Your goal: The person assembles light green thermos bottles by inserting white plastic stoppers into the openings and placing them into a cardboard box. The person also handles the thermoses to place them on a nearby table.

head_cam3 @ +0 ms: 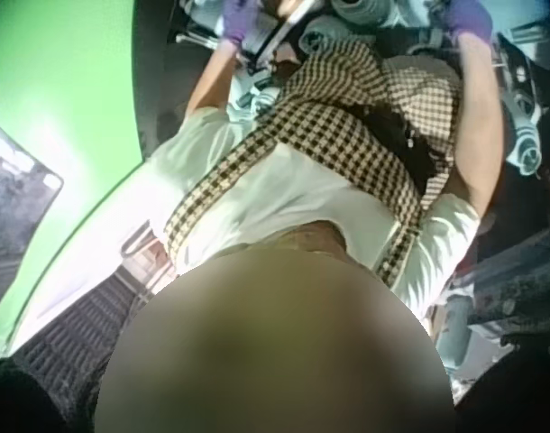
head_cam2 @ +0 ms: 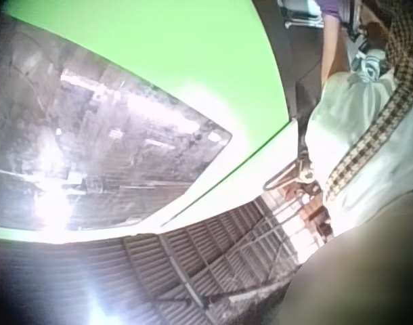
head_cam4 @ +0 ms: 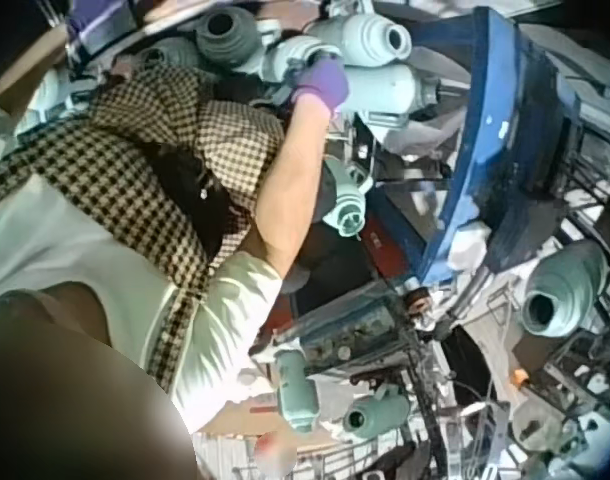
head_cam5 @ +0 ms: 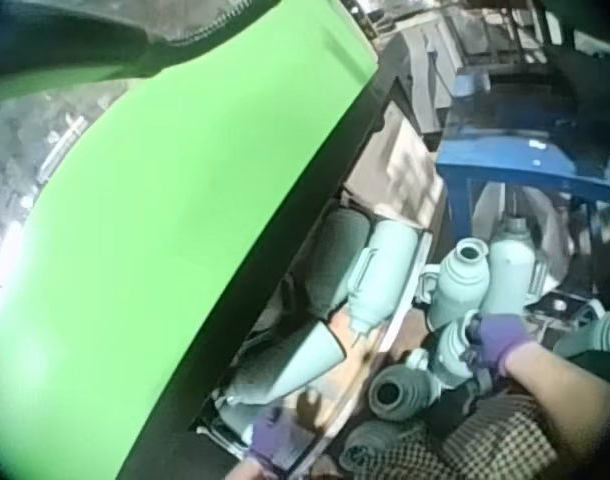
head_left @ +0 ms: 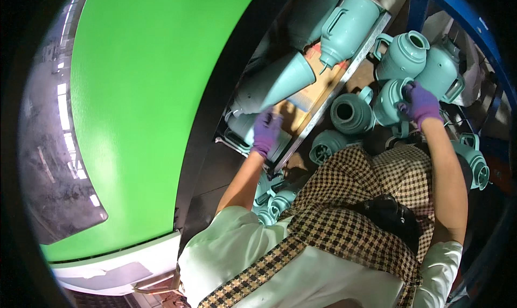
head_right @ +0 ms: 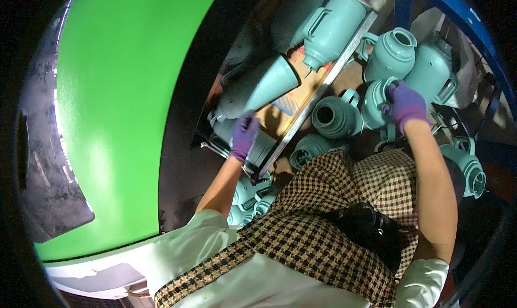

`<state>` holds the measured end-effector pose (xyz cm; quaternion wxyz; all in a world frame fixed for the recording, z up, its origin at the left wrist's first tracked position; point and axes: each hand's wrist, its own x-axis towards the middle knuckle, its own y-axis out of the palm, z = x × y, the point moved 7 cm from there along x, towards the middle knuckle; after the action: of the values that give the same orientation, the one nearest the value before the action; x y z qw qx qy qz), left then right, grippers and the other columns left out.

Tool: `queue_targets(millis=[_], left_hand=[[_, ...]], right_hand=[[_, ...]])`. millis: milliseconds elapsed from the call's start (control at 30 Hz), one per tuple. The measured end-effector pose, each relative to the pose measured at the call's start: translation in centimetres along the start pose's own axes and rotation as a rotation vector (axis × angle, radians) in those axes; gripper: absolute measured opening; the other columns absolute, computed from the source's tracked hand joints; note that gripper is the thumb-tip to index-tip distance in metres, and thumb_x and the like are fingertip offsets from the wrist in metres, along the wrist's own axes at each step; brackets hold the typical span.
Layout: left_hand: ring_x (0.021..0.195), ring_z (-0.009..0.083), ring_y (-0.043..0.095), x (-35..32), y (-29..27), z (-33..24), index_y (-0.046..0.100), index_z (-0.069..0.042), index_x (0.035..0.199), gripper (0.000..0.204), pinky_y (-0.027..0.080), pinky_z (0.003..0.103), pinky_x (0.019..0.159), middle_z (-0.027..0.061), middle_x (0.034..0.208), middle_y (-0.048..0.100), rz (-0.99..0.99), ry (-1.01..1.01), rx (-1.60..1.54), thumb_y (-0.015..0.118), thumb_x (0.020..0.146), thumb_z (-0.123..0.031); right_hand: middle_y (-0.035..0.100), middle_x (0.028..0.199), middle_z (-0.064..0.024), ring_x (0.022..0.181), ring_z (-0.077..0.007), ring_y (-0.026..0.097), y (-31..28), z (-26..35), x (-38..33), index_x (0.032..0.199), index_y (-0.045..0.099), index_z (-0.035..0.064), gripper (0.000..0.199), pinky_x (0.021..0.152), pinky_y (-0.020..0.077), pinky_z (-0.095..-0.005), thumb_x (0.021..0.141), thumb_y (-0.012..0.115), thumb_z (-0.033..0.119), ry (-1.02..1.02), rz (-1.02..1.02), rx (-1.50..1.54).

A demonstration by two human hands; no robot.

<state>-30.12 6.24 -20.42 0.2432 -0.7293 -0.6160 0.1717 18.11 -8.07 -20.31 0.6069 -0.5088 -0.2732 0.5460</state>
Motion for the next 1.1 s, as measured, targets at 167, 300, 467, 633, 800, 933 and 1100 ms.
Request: queue_targets(millis=[167,300,467,633,800,933,1100], left_hand=[[0.098,0.0206,0.060,2.0,-10.2,17.9,0.071,-0.003,0.113,0.046,0.052,0.036,0.087,0.0119,0.114,0.066,-0.614,-0.499,0.107,0.077,0.087,-0.041],[0.099,0.0238,0.062,6.6,-8.0,18.0,0.071,-0.003,0.114,0.047,0.052,0.038,0.086,0.0131,0.114,0.067,-0.479,-0.637,-0.077,0.079,0.085,-0.039],[0.101,0.0277,0.063,8.9,-6.8,14.6,0.070,-0.003,0.115,0.048,0.051,0.040,0.086,0.0146,0.115,0.067,-0.447,-0.509,0.009,0.082,0.082,-0.036],[0.102,0.0316,0.064,2.1,-0.2,-5.7,0.070,-0.004,0.116,0.049,0.050,0.043,0.086,0.0162,0.116,0.068,-0.218,-0.002,0.350,0.084,0.080,-0.034],[0.101,0.0271,0.065,-5.8,8.6,-31.2,0.071,-0.010,0.098,0.040,0.049,0.037,0.083,0.0129,0.116,0.068,0.143,1.070,0.417,0.087,0.066,-0.029],[0.110,0.0280,0.064,-8.4,15.3,-34.1,0.064,-0.008,0.120,0.059,0.048,0.040,0.091,0.0113,0.122,0.066,0.517,0.949,-0.043,0.085,0.067,-0.024],[0.130,0.0382,0.051,-9.2,17.9,-40.7,0.045,0.007,0.141,0.113,0.029,0.050,0.118,0.0228,0.138,0.054,0.436,1.208,0.162,0.096,0.053,-0.041]], right_hand=[[0.067,0.125,-0.0180,0.114,-0.0372,0.065,1.9,-1.3,1.4,0.115,0.071,0.0057,0.038,0.094,0.0547,-0.0437,0.080,0.074,0.022,0.179,0.325,-0.118],[0.067,0.126,-0.0186,0.117,-0.0352,0.065,2.4,-3.6,1.9,0.115,0.072,0.0058,0.037,0.096,0.0543,-0.0433,0.081,0.071,0.018,0.294,0.356,-0.108],[0.068,0.124,-0.0194,0.115,-0.0359,0.066,4.0,-5.8,1.5,0.115,0.073,0.0076,0.036,0.095,0.0547,-0.0443,0.081,0.069,0.018,0.270,0.404,-0.193],[0.071,0.117,-0.0165,0.108,-0.0352,0.069,0.6,-4.0,-2.1,0.112,0.076,0.0113,0.027,0.090,0.0558,-0.0434,0.088,0.069,0.023,0.318,0.167,-0.060],[0.064,0.098,-0.0031,0.089,-0.0133,0.056,-7.0,6.2,-9.8,0.142,0.053,0.0009,0.058,0.087,0.0483,-0.0288,0.089,0.073,0.013,-0.116,-0.028,1.134],[0.066,0.089,-0.0094,0.078,-0.0197,0.065,-13.0,7.8,-13.6,0.136,0.060,0.0058,0.049,0.075,0.0527,-0.0340,0.088,0.069,0.013,-0.320,-0.490,0.859],[0.061,0.083,-0.0122,0.070,-0.0272,0.061,-15.0,3.1,-17.1,0.123,0.071,0.0094,0.037,0.068,0.0507,-0.0363,0.086,0.069,0.011,-0.106,-0.451,0.710]])
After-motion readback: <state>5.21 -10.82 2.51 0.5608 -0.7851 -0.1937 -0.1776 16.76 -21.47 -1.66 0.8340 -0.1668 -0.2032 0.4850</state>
